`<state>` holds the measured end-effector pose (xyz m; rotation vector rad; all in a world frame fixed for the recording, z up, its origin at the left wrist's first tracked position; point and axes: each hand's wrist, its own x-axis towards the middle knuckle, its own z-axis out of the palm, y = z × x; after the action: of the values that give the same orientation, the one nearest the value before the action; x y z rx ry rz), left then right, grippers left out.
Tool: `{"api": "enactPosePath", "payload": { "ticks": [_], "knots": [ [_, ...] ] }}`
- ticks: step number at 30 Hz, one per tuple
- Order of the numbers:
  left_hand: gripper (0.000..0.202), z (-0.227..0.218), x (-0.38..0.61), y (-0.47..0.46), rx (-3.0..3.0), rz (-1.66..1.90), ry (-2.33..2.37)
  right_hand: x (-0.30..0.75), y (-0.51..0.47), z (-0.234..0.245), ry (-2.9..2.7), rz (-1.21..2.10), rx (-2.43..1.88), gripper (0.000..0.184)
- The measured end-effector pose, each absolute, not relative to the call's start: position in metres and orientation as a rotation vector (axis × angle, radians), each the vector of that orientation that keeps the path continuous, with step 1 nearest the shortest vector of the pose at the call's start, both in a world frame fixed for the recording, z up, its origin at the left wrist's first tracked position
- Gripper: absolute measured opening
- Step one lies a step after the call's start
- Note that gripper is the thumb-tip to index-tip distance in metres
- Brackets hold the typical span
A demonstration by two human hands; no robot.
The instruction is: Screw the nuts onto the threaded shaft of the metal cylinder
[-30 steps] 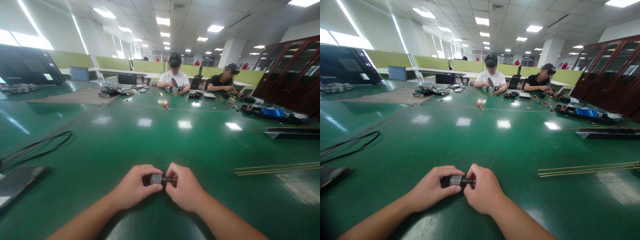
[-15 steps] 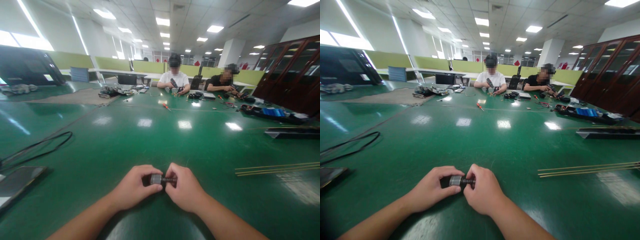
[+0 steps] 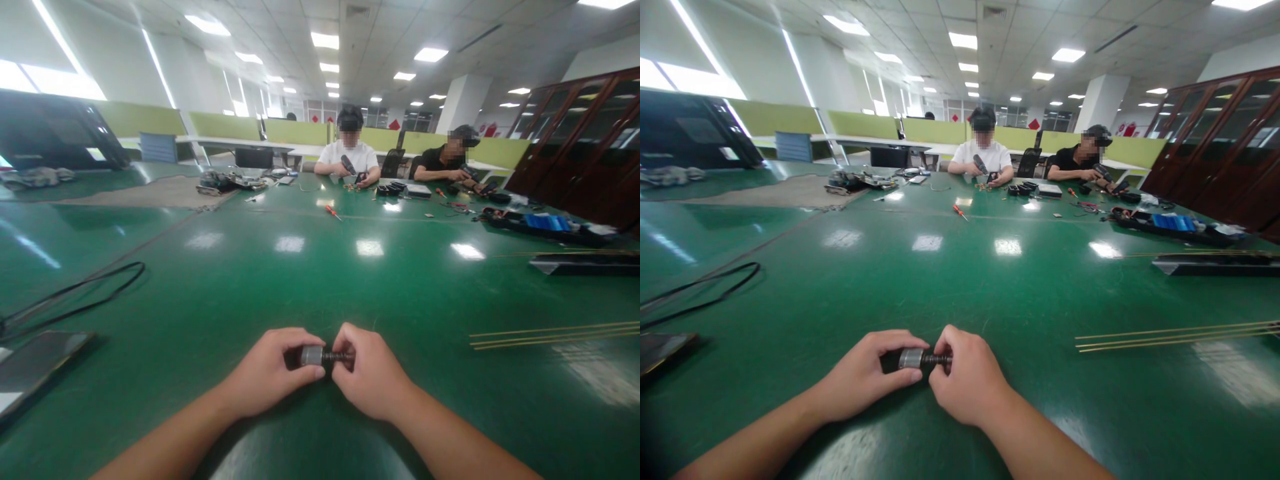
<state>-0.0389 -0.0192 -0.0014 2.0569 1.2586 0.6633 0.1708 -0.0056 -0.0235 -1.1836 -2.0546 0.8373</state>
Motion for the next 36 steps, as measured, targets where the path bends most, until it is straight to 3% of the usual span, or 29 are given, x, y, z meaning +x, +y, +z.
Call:
{"api": "enactPosePath", "payload": {
  "ticks": [36],
  "knots": [
    [0.025, 0.0003, -0.0394, -0.0187, 2.038, 0.675, 1.258, 0.17, -0.0078, -0.0224, -2.047, 0.82, -1.2, 0.013]
  ]
}}
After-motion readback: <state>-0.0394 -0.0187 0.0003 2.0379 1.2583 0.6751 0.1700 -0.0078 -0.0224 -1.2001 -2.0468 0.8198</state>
